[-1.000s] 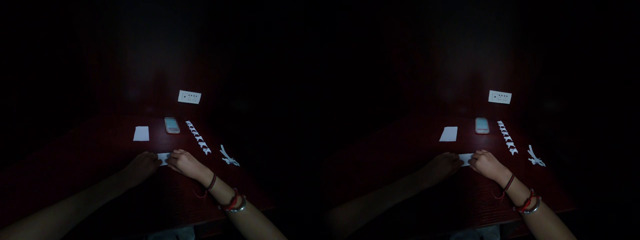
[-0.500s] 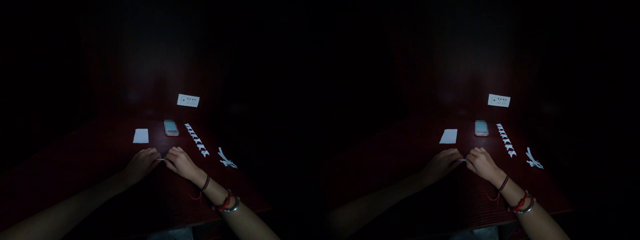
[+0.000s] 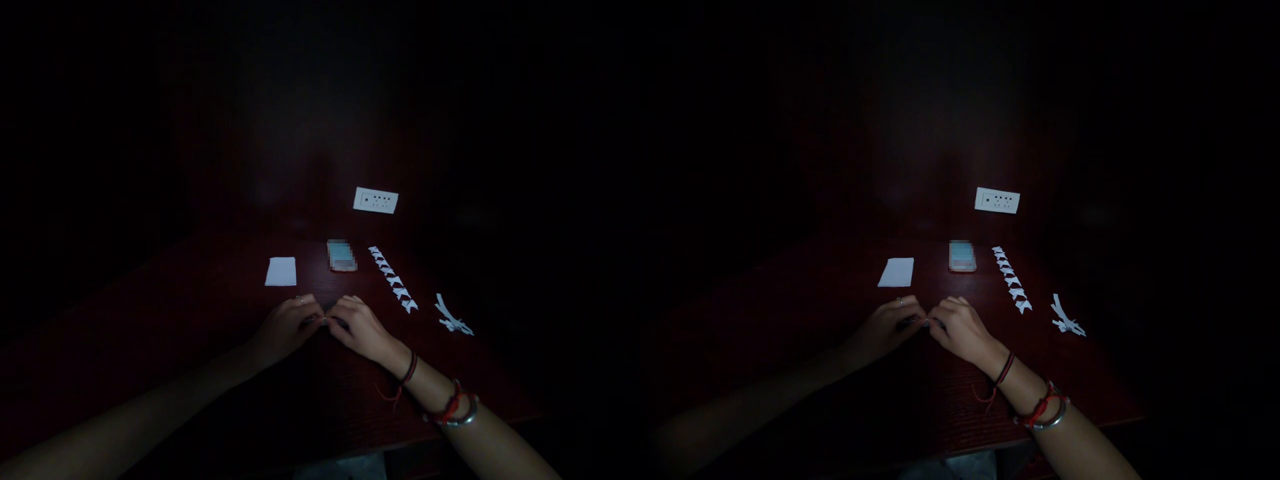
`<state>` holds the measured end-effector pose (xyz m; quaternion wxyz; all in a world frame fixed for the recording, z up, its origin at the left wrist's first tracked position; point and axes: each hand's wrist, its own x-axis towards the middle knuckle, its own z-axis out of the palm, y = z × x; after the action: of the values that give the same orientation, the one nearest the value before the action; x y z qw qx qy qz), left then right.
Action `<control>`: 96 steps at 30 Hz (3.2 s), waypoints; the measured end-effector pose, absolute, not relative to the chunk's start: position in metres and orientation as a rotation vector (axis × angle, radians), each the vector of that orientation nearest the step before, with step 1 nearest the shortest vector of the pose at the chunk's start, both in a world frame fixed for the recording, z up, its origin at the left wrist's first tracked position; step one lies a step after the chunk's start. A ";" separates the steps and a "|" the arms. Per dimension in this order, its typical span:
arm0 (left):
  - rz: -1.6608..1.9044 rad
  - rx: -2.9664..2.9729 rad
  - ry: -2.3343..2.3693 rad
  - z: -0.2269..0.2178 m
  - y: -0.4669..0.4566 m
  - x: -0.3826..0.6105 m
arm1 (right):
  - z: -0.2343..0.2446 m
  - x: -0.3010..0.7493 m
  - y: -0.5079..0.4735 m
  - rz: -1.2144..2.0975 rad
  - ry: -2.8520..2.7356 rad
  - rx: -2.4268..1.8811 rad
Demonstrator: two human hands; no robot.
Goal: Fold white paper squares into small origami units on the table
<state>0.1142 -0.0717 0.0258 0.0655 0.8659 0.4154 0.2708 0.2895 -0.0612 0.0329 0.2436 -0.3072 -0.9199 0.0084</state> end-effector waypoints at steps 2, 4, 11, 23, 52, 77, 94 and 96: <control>0.801 2.629 1.262 0.027 -0.072 0.114 | 0.034 0.290 -0.061 0.018 -2.527 -0.852; 0.782 2.650 1.261 0.027 -0.072 0.113 | 0.035 0.292 -0.061 -0.006 -2.545 -0.870; 0.783 2.705 1.256 0.029 -0.072 0.108 | 0.041 0.301 -0.061 -0.052 -2.586 -0.897; 0.830 2.640 1.438 0.023 -0.057 0.067 | 0.033 0.337 -0.038 -0.117 -2.458 -1.079; 0.703 2.837 1.375 0.034 -0.050 0.059 | 0.029 0.312 -0.049 -0.224 -2.742 -0.750; 0.553 2.680 0.712 0.000 -0.067 0.089 | 0.012 0.308 -0.032 0.605 -2.241 -0.995; 0.651 2.824 0.890 -0.003 -0.060 0.099 | 0.009 0.309 -0.042 0.199 -2.452 -0.851; 0.644 2.831 0.928 -0.005 -0.058 0.096 | 0.008 0.310 -0.042 0.142 -2.549 -0.776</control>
<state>0.0965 -0.0576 -0.0047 0.0467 0.9278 0.3042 0.2111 0.3102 -0.0423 0.0080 0.2344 -0.2827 -0.9287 0.0516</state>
